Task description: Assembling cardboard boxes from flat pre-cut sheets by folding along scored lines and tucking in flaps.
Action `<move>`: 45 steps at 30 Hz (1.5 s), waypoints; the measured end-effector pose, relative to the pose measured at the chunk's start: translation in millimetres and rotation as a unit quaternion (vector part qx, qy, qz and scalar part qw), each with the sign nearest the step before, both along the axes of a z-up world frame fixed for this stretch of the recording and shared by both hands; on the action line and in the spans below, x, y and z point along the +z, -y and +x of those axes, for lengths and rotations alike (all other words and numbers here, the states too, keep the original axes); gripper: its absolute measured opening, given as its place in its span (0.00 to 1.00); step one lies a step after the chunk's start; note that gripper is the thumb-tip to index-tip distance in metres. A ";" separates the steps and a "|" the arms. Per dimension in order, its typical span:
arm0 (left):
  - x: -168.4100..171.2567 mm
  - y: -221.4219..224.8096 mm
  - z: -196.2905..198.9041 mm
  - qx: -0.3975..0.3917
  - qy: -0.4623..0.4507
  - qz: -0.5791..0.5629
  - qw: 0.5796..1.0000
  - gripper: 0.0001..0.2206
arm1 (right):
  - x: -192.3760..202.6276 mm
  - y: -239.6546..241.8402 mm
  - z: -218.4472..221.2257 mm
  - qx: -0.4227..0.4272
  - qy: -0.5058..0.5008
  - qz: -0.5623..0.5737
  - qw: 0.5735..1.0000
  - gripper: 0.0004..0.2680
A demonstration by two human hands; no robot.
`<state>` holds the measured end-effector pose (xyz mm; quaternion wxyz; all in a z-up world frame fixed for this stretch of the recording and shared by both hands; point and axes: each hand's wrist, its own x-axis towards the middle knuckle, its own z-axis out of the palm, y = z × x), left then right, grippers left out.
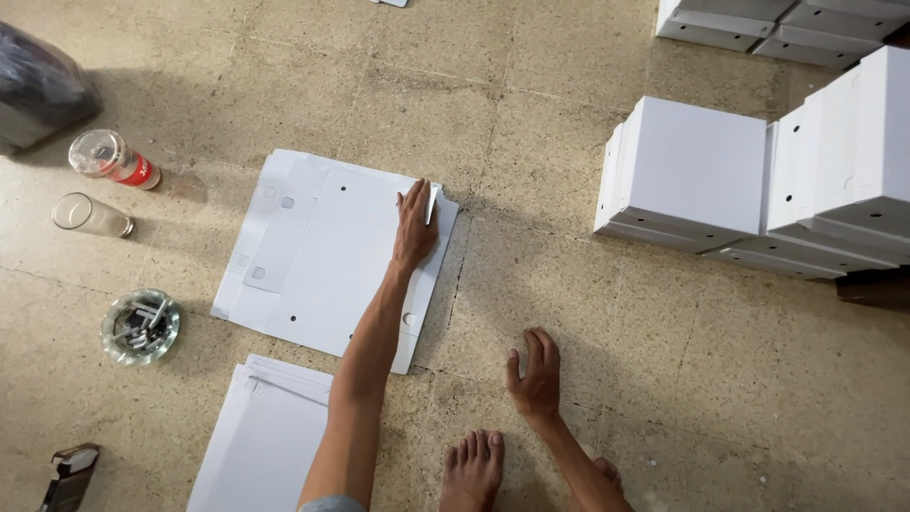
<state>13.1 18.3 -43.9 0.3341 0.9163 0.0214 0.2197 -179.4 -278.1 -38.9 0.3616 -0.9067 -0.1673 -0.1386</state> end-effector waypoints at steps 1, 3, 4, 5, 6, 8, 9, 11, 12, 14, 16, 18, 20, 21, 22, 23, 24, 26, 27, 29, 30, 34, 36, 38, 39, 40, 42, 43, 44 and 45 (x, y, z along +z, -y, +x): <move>-2.1 -4.1 3.6 -0.001 0.000 -0.001 1.000 0.22 | 0.1 0.1 0.3 -0.001 0.000 -0.001 1.000 0.15; -6.4 -12.0 10.3 -0.010 -0.031 -0.022 0.999 0.19 | 0.0 0.1 -0.4 -0.003 0.009 -0.009 1.000 0.16; -0.5 -14.9 9.9 -0.011 -0.031 -0.022 0.999 0.19 | -4.5 1.1 0.2 -0.004 0.009 -0.008 1.000 0.16; 5.4 -18.0 9.3 -0.007 -0.049 -0.054 0.997 0.19 | -9.0 2.1 0.6 -0.019 0.001 -0.033 0.999 0.15; 11.5 -21.9 8.0 -0.001 -0.066 -0.086 0.994 0.18 | -13.7 2.6 1.0 -0.033 -0.007 -0.057 0.998 0.14; 45.9 -16.1 -6.6 0.005 -0.066 -0.080 0.995 0.18 | -13.7 3.1 0.7 -0.033 -0.006 -0.056 0.998 0.13; 63.7 -13.7 -13.7 0.011 -0.065 -0.074 0.995 0.18 | -13.4 2.7 0.9 -0.032 -0.004 -0.056 0.998 0.13; 66.9 -7.3 -21.2 0.024 -0.002 -0.036 0.999 0.18 | -15.9 3.7 2.3 -0.030 0.002 -0.053 0.998 0.13; 67.7 -4.3 -26.1 0.037 0.059 -0.001 0.998 0.18 | -17.4 3.9 1.7 -0.029 0.007 -0.052 0.998 0.14; 68.2 -2.5 -30.1 0.058 0.098 0.038 0.993 0.18 | -14.0 3.0 1.5 -0.028 0.007 -0.052 0.998 0.13; 64.0 -3.0 -30.7 0.078 0.139 0.074 0.984 0.18 | -11.1 1.7 1.0 -0.028 0.008 -0.052 0.998 0.13; 54.1 -3.9 -27.3 0.095 0.191 0.057 0.975 0.19 | -9.1 1.9 0.4 -0.030 0.010 -0.053 0.998 0.13; 49.5 -6.1 -22.6 0.085 0.205 0.002 0.975 0.18 | -8.9 1.9 0.3 -0.030 0.007 -0.050 0.998 0.13; 46.9 -7.0 -20.2 0.076 0.218 -0.052 0.972 0.17 | -9.0 2.0 0.3 -0.028 0.002 -0.046 0.999 0.13; 51.8 -6.7 -22.8 0.075 0.217 -0.054 0.972 0.17 | -8.5 2.5 0.1 -0.030 0.002 -0.047 0.998 0.13; 56.6 -6.2 -25.1 0.079 0.193 -0.085 0.974 0.17 | -8.2 3.2 0.1 -0.027 0.001 -0.054 0.998 0.13; 61.9 -7.0 -27.5 0.082 0.169 -0.115 0.975 0.17 | -8.0 2.4 -0.1 -0.024 0.000 -0.059 0.998 0.13; 67.4 -5.0 -31.3 0.078 0.130 -0.147 0.978 0.18 | -6.0 3.3 0.0 -0.022 0.000 -0.058 0.998 0.13; 70.4 -4.9 -33.3 0.075 0.090 -0.178 0.977 0.19 | -5.0 2.9 0.2 -0.017 0.001 -0.057 0.998 0.13; 69.8 -6.9 -28.4 0.070 0.055 -0.152 0.984 0.18 | -5.8 2.9 1.0 -0.017 0.006 -0.062 0.998 0.13; 69.4 -7.9 -25.9 0.063 0.020 -0.125 0.990 0.18 | -6.3 2.7 1.1 -0.019 0.011 -0.068 0.997 0.13; 9.9 -9.9 -13.7 0.046 -0.124 0.074 0.988 0.35 | -16.9 4.5 1.9 -0.017 0.015 -0.069 0.997 0.13; -3.6 -0.2 -13.4 0.106 -0.173 0.047 0.978 0.31 | -10.2 5.1 1.3 -0.011 0.000 -0.069 0.998 0.13; 0.8 7.8 -9.9 0.111 -0.165 -0.002 0.980 0.32 | -13.2 3.5 2.6 -0.015 0.003 -0.070 0.997 0.13; 1.6 13.4 -8.4 0.117 -0.158 -0.050 0.979 0.32 | -15.4 3.9 2.2 -0.019 0.006 -0.070 0.997 0.13; 4.3 16.4 -8.6 0.115 -0.160 -0.052 0.979 0.32 | -12.9 4.5 1.4 -0.020 0.003 -0.073 0.997 0.13; 12.6 18.6 -7.6 0.144 -0.117 -0.089 0.979 0.32 | -7.7 2.6 2.2 -0.015 0.005 -0.074 0.997 0.13; 22.1 20.9 -12.4 0.144 -0.117 -0.089 0.979 0.32 | -5.3 3.5 0.6 -0.015 0.005 -0.074 0.997 0.13; 32.9 21.7 -15.4 0.149 -0.109 -0.086 0.979 0.28 | -2.8 3.0 0.7 -0.015 0.002 -0.075 0.997 0.13; 43.7 22.8 -18.5 0.154 -0.100 -0.084 0.979 0.25 | -0.3 2.7 0.9 -0.015 -0.001 -0.076 0.997 0.13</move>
